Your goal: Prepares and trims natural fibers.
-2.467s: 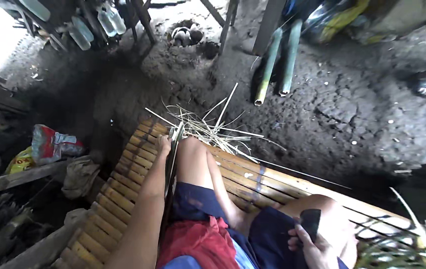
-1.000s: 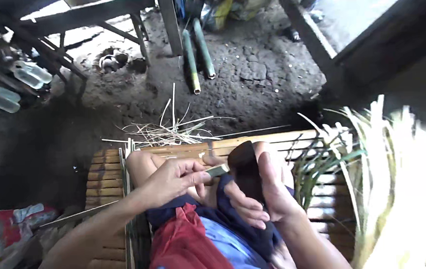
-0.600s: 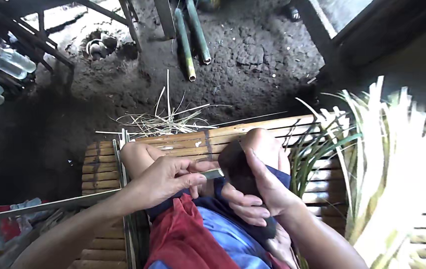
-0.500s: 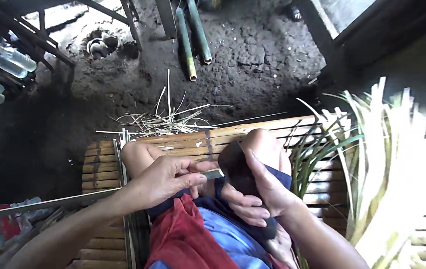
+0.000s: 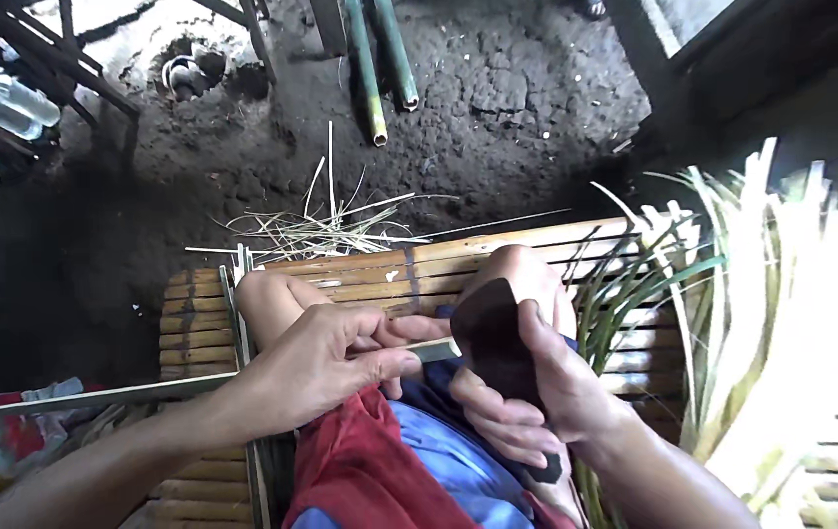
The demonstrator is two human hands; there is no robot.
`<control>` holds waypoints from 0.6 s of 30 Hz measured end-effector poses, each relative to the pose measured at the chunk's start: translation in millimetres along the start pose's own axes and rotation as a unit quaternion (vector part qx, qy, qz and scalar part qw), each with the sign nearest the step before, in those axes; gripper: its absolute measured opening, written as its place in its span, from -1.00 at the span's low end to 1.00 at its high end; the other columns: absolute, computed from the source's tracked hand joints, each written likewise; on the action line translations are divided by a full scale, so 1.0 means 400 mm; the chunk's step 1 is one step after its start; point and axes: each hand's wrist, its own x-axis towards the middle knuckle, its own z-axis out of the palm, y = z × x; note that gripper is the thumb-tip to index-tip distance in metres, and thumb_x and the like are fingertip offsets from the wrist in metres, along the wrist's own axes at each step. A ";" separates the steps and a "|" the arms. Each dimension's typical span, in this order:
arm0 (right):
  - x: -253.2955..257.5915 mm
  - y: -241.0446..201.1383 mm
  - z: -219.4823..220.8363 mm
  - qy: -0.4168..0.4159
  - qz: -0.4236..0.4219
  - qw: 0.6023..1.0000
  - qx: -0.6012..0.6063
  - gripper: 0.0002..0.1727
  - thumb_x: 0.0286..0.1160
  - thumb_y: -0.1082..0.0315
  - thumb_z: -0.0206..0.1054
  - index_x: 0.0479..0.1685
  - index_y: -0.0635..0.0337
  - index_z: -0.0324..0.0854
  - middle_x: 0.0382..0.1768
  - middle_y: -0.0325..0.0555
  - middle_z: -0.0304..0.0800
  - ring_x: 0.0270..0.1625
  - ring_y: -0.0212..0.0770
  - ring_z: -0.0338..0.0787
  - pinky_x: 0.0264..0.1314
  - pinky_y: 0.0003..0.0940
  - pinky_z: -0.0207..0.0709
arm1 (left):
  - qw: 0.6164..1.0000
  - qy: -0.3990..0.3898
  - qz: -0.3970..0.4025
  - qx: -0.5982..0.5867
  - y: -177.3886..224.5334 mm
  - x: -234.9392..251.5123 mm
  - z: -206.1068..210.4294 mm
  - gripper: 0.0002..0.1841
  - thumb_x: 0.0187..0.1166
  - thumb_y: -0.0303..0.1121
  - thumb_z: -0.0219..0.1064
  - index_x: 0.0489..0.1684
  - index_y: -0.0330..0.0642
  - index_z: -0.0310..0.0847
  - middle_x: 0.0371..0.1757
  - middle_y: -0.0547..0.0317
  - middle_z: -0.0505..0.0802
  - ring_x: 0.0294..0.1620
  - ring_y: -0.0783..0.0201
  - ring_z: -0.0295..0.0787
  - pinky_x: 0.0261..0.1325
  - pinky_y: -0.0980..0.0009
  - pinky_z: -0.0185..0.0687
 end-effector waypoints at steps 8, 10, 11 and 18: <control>0.018 0.046 0.025 0.001 -0.114 0.993 -0.005 -0.31 0.43 -0.53 0.12 -0.20 -0.04 0.59 -0.73 -0.55 0.43 -0.71 -0.59 0.59 -0.66 -0.67 0.50 | 0.999 -0.028 0.008 -0.025 0.017 -0.001 0.013 -0.89 0.65 -0.35 0.37 -0.21 -0.17 0.77 -0.44 0.45 0.86 -0.46 0.72 0.70 -0.38 0.80 0.58; 0.043 0.065 0.031 -0.005 -0.156 0.988 0.008 -0.32 0.42 -0.53 0.13 -0.26 -0.06 0.59 -0.74 -0.54 0.45 -0.69 -0.57 0.62 -0.64 -0.65 0.51 | 0.999 -0.024 0.021 -0.022 0.014 0.004 0.027 -0.89 0.64 -0.37 0.36 -0.24 -0.17 0.76 -0.45 0.46 0.85 -0.49 0.75 0.64 -0.42 0.80 0.48; 0.053 0.073 0.030 -0.014 -0.156 0.988 0.017 -0.33 0.41 -0.53 0.13 -0.30 -0.08 0.57 -0.74 -0.53 0.46 -0.68 -0.57 0.64 -0.63 -0.65 0.52 | 0.999 -0.032 0.030 -0.010 0.012 0.004 0.029 -0.88 0.65 -0.36 0.35 -0.21 -0.19 0.77 -0.40 0.45 0.86 -0.42 0.73 0.70 -0.32 0.79 0.59; 0.058 -0.020 -0.018 0.179 -0.134 0.909 -0.351 -0.23 0.61 -0.52 -0.23 0.14 -0.04 0.49 -0.56 -0.38 0.67 -0.63 -0.53 0.65 -0.61 -0.63 0.59 | 0.997 0.065 -0.008 -0.043 -0.020 0.026 0.045 -0.92 0.65 -0.38 0.36 -0.13 -0.17 0.73 -0.41 0.49 0.86 -0.58 0.77 0.52 -0.54 0.81 0.35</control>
